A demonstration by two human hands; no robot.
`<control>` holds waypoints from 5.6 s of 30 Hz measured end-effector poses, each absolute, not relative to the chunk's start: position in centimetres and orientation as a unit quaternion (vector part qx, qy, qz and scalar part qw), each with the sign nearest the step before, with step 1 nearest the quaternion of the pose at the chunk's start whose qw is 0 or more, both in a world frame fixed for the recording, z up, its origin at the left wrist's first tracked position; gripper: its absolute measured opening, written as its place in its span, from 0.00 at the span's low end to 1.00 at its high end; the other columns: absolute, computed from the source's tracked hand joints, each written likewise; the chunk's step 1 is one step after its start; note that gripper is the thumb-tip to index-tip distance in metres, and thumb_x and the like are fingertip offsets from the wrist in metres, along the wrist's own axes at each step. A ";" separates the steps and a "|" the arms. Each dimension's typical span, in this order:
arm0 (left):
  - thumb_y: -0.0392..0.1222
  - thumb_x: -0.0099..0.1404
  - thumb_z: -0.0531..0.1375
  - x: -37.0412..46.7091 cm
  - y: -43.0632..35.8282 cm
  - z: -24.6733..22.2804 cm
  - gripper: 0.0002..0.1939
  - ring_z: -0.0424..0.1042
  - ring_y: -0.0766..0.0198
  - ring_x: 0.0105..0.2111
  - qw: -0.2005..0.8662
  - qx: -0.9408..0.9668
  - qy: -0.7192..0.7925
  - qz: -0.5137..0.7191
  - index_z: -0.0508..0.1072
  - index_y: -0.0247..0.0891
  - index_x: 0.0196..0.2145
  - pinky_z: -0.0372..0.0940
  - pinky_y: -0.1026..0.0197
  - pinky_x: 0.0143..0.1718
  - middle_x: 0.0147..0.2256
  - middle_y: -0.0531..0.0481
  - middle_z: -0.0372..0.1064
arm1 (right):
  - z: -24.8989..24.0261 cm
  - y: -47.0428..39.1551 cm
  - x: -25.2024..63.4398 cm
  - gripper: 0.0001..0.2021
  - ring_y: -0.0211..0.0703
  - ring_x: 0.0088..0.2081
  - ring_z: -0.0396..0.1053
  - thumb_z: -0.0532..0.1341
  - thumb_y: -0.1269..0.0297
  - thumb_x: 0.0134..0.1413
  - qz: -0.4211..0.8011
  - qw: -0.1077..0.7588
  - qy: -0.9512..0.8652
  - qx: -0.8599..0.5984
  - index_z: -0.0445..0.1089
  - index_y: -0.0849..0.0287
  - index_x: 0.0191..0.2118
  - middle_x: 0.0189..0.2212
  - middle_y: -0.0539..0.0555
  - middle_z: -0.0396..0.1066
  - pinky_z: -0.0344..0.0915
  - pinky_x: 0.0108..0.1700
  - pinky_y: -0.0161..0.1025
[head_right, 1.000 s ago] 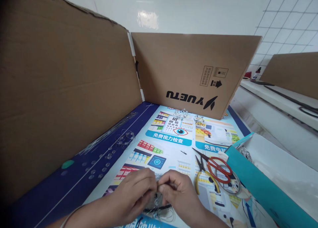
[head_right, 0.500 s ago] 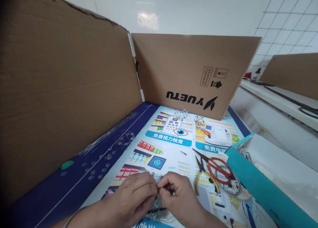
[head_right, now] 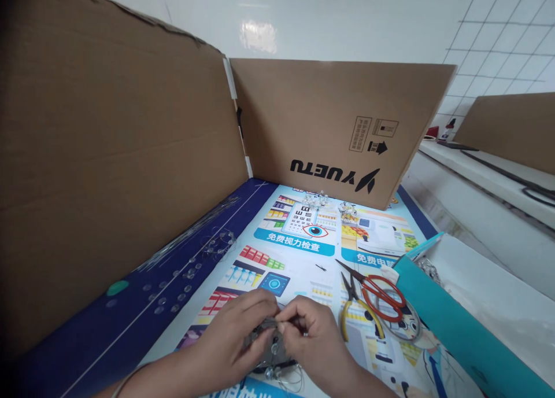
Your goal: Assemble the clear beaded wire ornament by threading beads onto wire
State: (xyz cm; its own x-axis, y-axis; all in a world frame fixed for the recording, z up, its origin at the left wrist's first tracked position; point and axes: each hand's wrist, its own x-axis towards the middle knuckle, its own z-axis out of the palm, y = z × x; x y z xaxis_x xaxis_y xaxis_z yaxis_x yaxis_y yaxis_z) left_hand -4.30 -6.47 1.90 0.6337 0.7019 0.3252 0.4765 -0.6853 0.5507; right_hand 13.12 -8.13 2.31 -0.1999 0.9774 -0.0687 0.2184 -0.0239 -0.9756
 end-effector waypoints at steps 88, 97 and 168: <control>0.31 0.60 0.57 -4.7 -4.3 2.5 0.07 0.66 0.67 0.31 0.462 0.780 0.337 0.254 0.74 0.35 0.30 0.60 0.66 0.34 0.29 0.52 0.64 | 2.1 -8.8 13.9 0.11 0.45 0.31 0.68 0.53 0.78 0.54 -0.165 0.283 -0.918 -0.225 0.69 0.74 0.41 0.32 0.66 0.72 0.65 0.28 0.41; 0.31 0.61 0.56 -4.8 -4.0 2.7 0.07 0.65 0.67 0.31 0.489 0.775 0.307 0.257 0.73 0.34 0.29 0.60 0.65 0.34 0.29 0.52 0.63 | 1.0 -8.7 14.3 0.11 0.44 0.31 0.66 0.57 0.77 0.53 -0.109 0.297 -0.917 -0.244 0.69 0.71 0.43 0.32 0.62 0.71 0.63 0.29 0.40; 0.34 0.60 0.53 -5.1 -5.3 3.7 0.05 0.62 0.62 0.33 0.259 0.878 0.316 0.251 0.68 0.36 0.28 0.54 0.57 0.39 0.29 0.50 0.64 | 0.3 -8.6 14.4 0.09 0.42 0.30 0.63 0.53 0.75 0.55 -0.109 0.303 -0.905 -0.277 0.69 0.67 0.40 0.29 0.58 0.68 0.60 0.30 0.40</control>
